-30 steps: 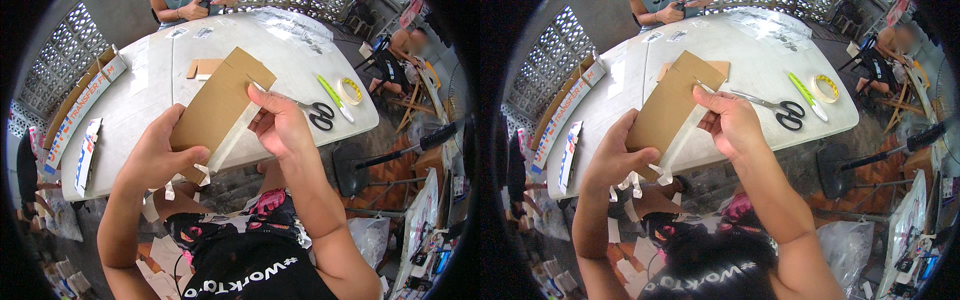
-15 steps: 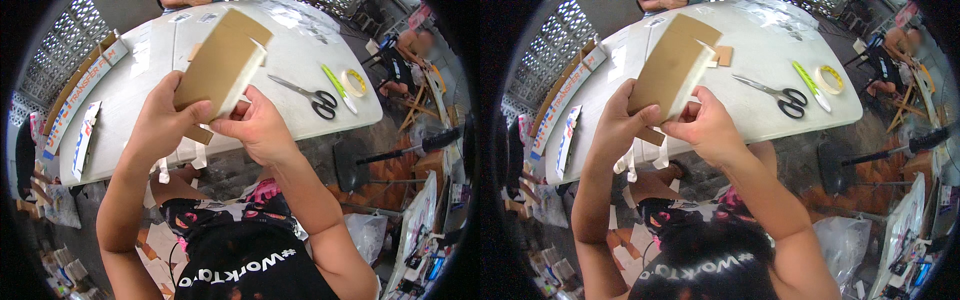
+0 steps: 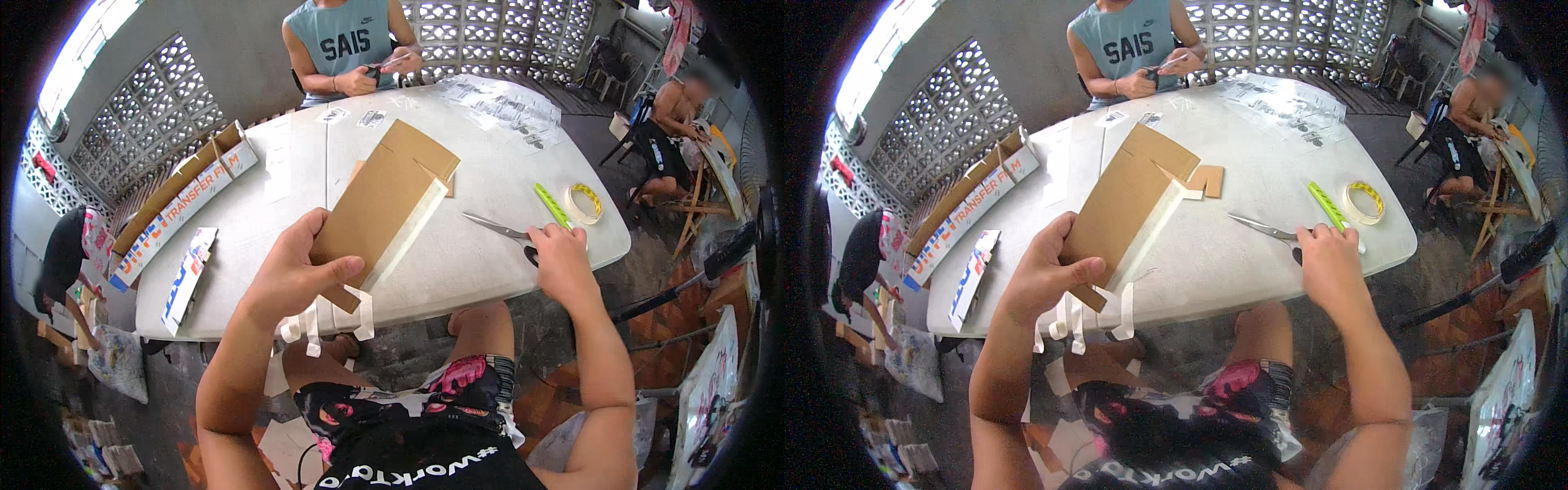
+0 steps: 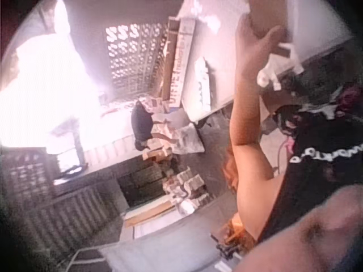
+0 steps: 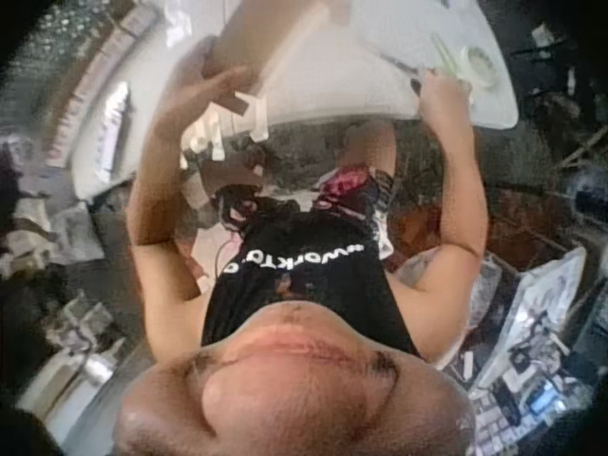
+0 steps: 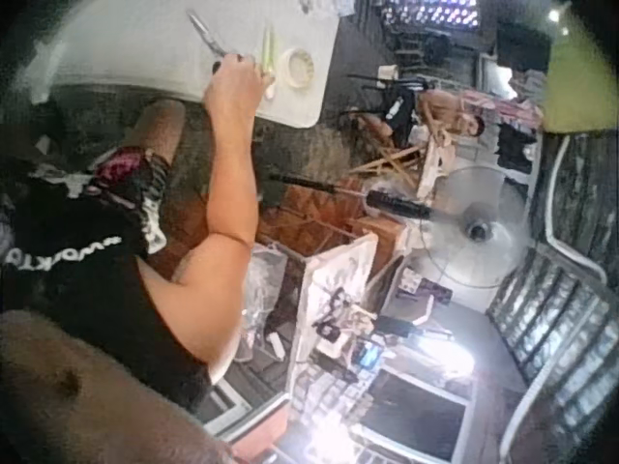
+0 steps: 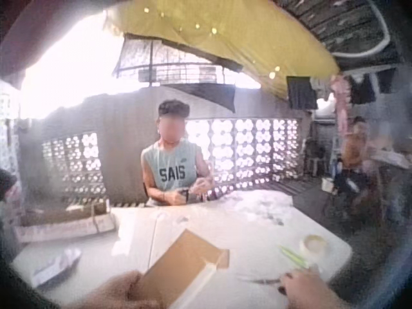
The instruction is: The person cuts strips of masking tape with scissors and applies them to small cardboard pieces on a white table. They fold the cardboard tabs over the tape to secure them, repeating the process for multiple pieces.
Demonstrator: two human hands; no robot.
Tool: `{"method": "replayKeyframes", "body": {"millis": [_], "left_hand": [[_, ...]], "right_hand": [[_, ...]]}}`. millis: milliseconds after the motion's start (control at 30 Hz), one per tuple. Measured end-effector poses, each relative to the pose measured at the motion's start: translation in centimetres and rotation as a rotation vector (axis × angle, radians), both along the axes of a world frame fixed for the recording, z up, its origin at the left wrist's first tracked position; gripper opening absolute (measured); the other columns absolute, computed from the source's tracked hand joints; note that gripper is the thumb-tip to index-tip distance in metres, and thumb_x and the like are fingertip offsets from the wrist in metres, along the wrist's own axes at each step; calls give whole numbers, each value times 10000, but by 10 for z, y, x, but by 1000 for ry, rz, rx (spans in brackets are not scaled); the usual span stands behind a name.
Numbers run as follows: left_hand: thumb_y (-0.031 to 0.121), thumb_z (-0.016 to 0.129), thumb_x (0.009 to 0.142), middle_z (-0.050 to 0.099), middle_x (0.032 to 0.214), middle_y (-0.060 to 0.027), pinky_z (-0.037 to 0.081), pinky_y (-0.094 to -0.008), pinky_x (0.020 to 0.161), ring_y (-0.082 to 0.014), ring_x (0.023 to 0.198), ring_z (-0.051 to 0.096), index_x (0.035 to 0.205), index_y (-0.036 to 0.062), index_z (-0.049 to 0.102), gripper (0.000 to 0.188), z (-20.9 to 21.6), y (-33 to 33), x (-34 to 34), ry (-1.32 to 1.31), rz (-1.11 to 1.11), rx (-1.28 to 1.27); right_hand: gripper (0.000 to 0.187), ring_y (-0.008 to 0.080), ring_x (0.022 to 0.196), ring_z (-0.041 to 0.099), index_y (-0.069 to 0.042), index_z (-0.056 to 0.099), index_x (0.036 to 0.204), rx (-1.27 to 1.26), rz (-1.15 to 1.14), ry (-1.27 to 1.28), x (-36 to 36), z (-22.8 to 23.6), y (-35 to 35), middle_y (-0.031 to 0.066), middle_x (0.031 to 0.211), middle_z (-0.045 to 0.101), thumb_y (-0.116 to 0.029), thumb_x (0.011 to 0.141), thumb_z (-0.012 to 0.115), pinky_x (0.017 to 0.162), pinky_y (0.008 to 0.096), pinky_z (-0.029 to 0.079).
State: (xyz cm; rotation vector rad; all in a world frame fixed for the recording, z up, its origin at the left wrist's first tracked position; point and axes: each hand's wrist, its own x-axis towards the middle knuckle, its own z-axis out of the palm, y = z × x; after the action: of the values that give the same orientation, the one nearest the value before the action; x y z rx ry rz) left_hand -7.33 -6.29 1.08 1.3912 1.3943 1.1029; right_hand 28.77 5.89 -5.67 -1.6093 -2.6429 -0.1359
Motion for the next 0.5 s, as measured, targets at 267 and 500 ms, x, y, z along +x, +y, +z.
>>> {"method": "replayKeyframes", "body": {"millis": [267,500], "left_hand": [[339,895,767,651,1036,-47,491,-252,841,-115,945,611,1223,-29,583,665,23,-25,-43,99,107,99],[390,914,729,646,1003,-40,465,-244,849,-108,952,589,1207,-27,600,708,31,-32,-44,125,24,-56]], "right_hand": [[582,83,913,546,-67,551,1278,-656,60,1418,-10,-7,-56,-21,991,466,156,777,748,796,233,467],[691,121,871,608,-48,615,1362,-812,413,1355,-58,-28,-101,65,1003,618,-95,737,906,770,273,515]]}}
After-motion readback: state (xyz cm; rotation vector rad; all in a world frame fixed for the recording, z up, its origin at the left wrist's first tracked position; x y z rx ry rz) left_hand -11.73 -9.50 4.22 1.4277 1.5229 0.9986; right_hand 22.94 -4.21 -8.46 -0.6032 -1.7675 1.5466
